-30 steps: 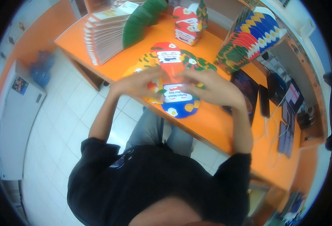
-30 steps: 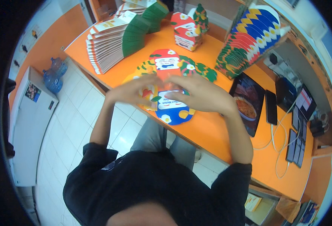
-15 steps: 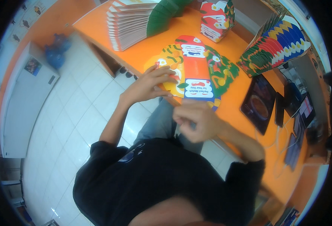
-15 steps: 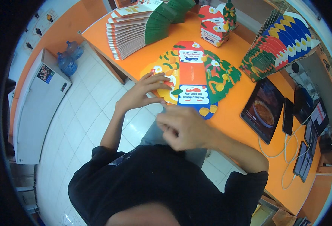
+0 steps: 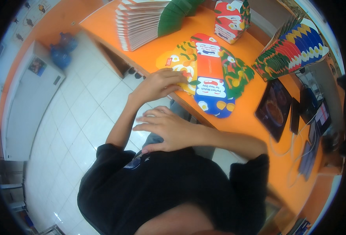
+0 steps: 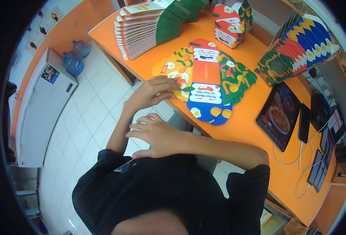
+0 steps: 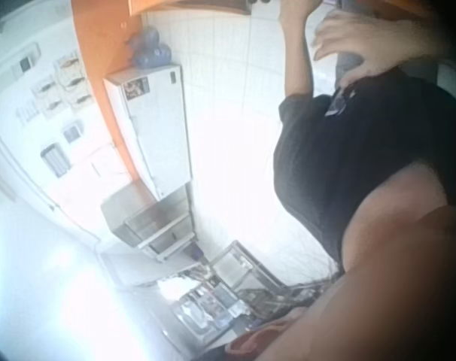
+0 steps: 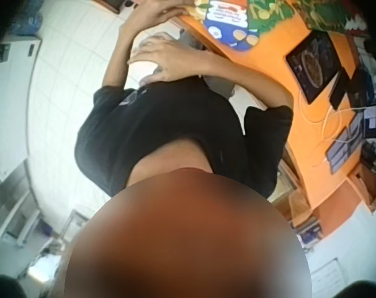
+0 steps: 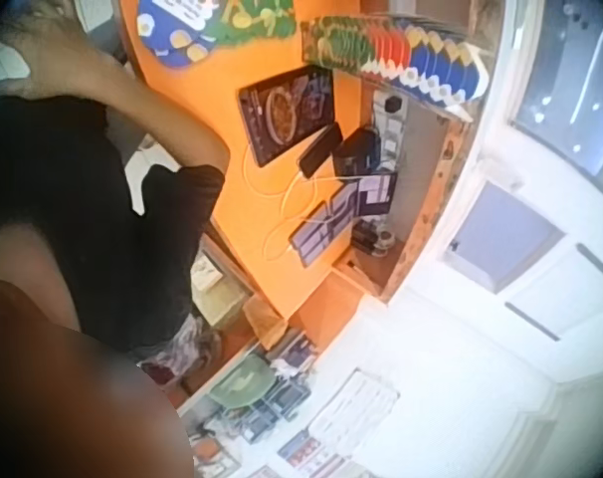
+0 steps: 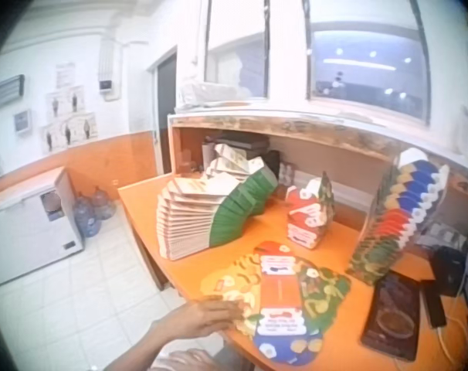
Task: The person folds and assembles multiple flat, colorful paper boxes into three-dimensional containers. They pick up each flat sheet, fold along creases, and interlock tabs to form the box shape, then place the finished boxes on the orange counter.
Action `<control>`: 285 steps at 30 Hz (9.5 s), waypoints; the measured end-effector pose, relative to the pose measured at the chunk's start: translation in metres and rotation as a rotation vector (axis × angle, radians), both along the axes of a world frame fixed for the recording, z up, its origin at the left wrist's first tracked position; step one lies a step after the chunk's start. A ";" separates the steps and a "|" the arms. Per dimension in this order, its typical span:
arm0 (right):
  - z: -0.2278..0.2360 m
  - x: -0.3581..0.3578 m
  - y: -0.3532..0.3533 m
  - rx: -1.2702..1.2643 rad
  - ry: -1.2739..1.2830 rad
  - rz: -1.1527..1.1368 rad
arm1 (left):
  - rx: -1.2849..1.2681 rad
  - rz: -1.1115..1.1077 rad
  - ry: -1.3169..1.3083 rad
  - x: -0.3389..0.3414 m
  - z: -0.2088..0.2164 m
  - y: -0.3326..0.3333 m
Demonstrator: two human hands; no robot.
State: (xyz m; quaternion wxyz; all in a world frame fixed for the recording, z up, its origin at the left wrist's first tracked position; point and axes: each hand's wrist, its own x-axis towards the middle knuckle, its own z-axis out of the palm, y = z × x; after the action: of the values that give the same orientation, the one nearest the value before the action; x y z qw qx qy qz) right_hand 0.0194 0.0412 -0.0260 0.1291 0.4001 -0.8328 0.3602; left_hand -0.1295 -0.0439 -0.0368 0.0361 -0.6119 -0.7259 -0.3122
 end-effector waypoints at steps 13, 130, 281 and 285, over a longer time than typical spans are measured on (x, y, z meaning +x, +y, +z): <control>0.022 -0.008 0.013 -0.057 -0.348 -0.160 | -0.025 0.031 0.030 -0.012 -0.001 -0.004; 0.091 -0.043 0.101 0.072 0.184 -0.502 | 0.656 0.063 -1.116 0.035 0.040 -0.007; 0.143 -0.006 0.116 -0.164 0.326 -0.580 | 0.972 -0.801 -1.437 0.076 0.062 0.006; 0.136 -0.014 0.111 -0.098 0.350 -0.562 | 0.921 -0.844 -1.395 0.077 0.062 0.005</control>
State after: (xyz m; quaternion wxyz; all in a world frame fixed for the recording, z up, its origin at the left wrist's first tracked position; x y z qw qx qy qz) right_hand 0.0055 0.1520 0.1104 0.3834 0.2040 -0.8575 0.2759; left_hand -0.0520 -0.0393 0.0254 -0.2849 -0.4246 -0.1062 -0.8528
